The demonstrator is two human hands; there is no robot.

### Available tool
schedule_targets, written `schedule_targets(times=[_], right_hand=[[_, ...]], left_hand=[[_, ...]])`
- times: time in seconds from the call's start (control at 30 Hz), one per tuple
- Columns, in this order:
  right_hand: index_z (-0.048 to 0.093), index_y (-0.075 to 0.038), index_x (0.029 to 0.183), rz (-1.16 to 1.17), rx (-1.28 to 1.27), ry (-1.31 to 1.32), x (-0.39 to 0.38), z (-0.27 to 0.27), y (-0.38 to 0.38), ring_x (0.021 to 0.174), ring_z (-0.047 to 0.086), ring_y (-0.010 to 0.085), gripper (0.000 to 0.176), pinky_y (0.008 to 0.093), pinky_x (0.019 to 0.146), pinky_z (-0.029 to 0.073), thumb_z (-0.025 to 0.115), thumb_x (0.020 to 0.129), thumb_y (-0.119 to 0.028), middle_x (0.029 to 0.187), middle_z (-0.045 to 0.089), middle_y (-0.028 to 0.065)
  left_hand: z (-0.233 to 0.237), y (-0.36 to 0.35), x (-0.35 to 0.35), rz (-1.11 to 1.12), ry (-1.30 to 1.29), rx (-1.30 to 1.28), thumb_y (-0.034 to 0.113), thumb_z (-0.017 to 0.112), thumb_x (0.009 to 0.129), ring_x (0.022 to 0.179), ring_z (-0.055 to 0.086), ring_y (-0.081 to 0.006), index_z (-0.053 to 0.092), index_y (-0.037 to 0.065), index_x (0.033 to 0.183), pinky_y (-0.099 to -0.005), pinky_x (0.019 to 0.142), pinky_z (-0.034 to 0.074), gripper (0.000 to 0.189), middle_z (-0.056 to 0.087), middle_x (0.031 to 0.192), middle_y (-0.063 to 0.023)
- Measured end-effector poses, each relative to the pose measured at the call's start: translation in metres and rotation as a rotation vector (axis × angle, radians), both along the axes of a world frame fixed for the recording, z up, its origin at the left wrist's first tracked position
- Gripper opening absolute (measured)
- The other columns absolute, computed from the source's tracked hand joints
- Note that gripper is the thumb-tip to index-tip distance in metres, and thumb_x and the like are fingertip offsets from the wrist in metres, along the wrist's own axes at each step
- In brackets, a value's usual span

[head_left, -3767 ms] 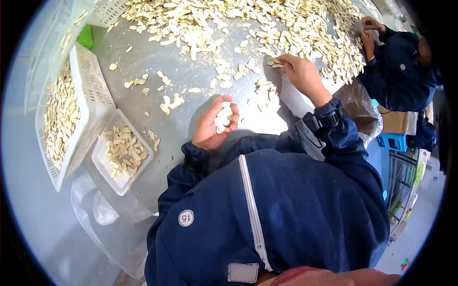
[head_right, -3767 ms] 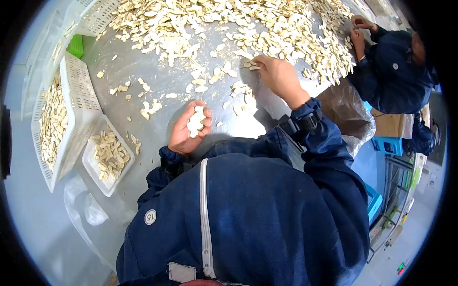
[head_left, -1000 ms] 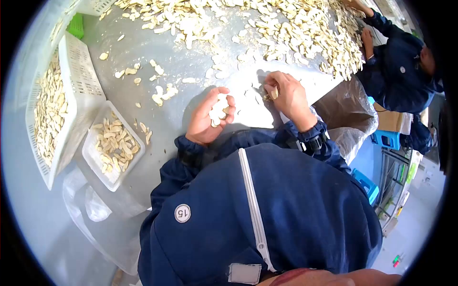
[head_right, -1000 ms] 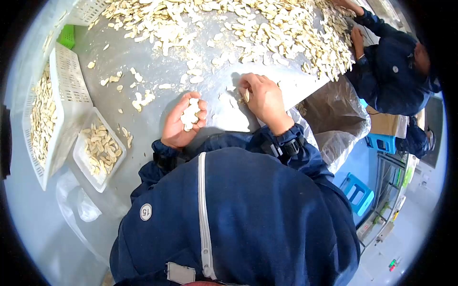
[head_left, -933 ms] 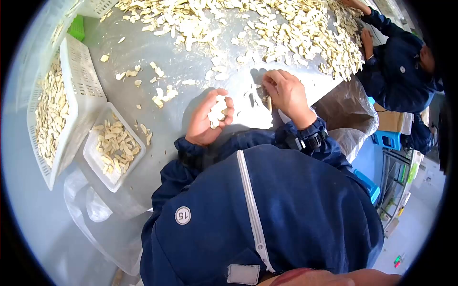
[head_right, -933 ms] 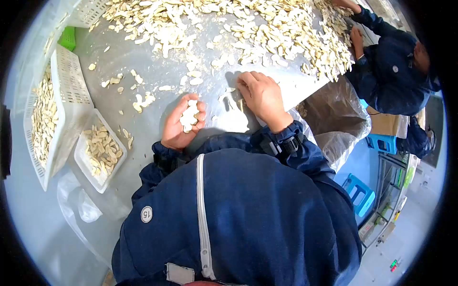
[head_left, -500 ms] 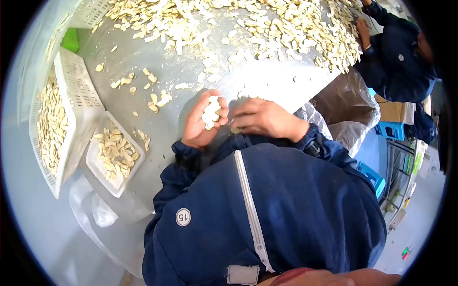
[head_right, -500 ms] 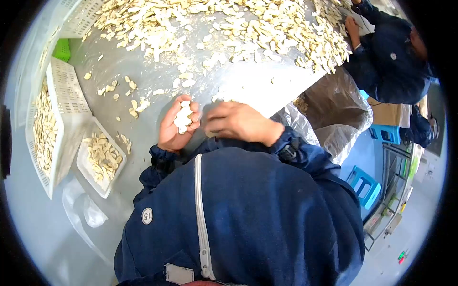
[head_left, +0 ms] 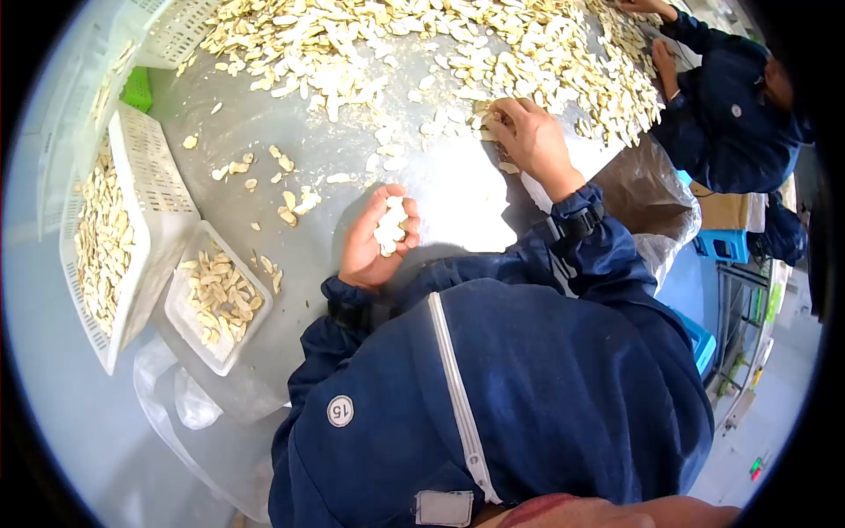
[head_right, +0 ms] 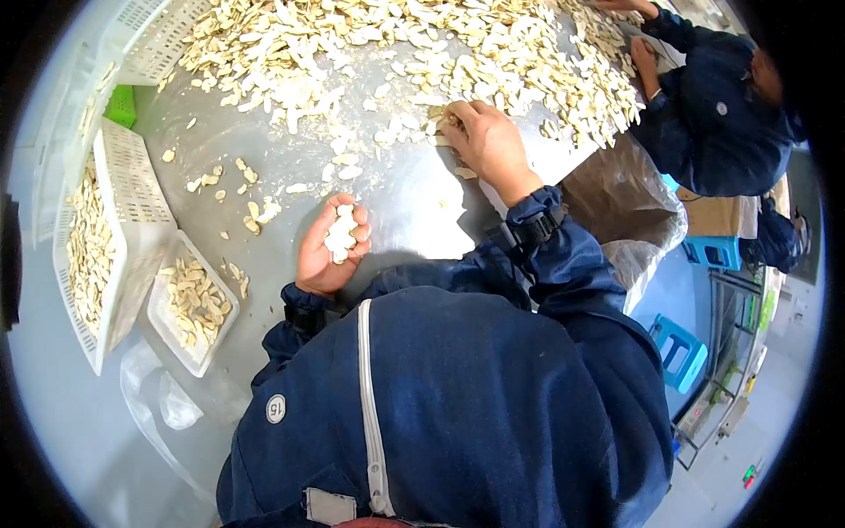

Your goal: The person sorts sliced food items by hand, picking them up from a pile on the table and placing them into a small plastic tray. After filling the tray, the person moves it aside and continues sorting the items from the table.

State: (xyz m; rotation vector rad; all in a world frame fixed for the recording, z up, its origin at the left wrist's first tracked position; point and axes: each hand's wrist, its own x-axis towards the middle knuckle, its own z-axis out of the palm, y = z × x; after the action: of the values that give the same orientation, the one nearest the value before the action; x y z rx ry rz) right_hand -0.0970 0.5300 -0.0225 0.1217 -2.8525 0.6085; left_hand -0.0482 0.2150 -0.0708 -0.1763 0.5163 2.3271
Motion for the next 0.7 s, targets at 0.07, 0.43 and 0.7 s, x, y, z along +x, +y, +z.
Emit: schedule_targets(times=[0.07, 0.43, 0.7], right_hand=[[0.072, -0.007, 0.112, -0.021, -0.021, -0.005, 0.000, 0.000, -0.001, 0.088, 0.071, 0.0387, 0.023, 0.0443, 0.078, 0.058, 0.070, 0.092, -0.018, 0.100, 0.073, 0.0165], [0.073, -0.007, 0.110, -0.149, -0.010, 0.002, -0.009, -0.002, -0.004, 0.089, 0.073, 0.0363, 0.020, 0.0422, 0.079, 0.058, 0.064, 0.093, -0.013, 0.099, 0.076, 0.0157], [0.067, -0.008, 0.134, 0.504, -0.767, -0.422, -0.011, 0.064, -0.150, 0.100, 0.075, 0.0255, 0.037, 0.0359, 0.090, 0.060, 0.066, 0.097, -0.008, 0.125, 0.073, 0.0145]], left_hand=[[0.000, -0.001, 0.001, 0.007, -0.010, 0.003, 0.031, 0.047, 0.113, 0.092, 0.061, -0.0209, 0.056, 0.010, 0.133, -0.0314, 0.073, 0.051, 0.031, 0.063, 0.111, -0.0113], [0.000, -0.002, 0.000, -0.009, -0.016, -0.019, 0.032, 0.047, 0.113, 0.090, 0.062, -0.0203, 0.056, 0.009, 0.133, -0.0316, 0.072, 0.051, 0.032, 0.063, 0.110, -0.0110], [-0.028, -0.003, 0.008, 0.016, 0.148, -0.179, 0.031, 0.051, 0.111, 0.089, 0.065, -0.0219, 0.057, 0.007, 0.132, -0.0340, 0.076, 0.053, 0.032, 0.067, 0.111, -0.0113]])
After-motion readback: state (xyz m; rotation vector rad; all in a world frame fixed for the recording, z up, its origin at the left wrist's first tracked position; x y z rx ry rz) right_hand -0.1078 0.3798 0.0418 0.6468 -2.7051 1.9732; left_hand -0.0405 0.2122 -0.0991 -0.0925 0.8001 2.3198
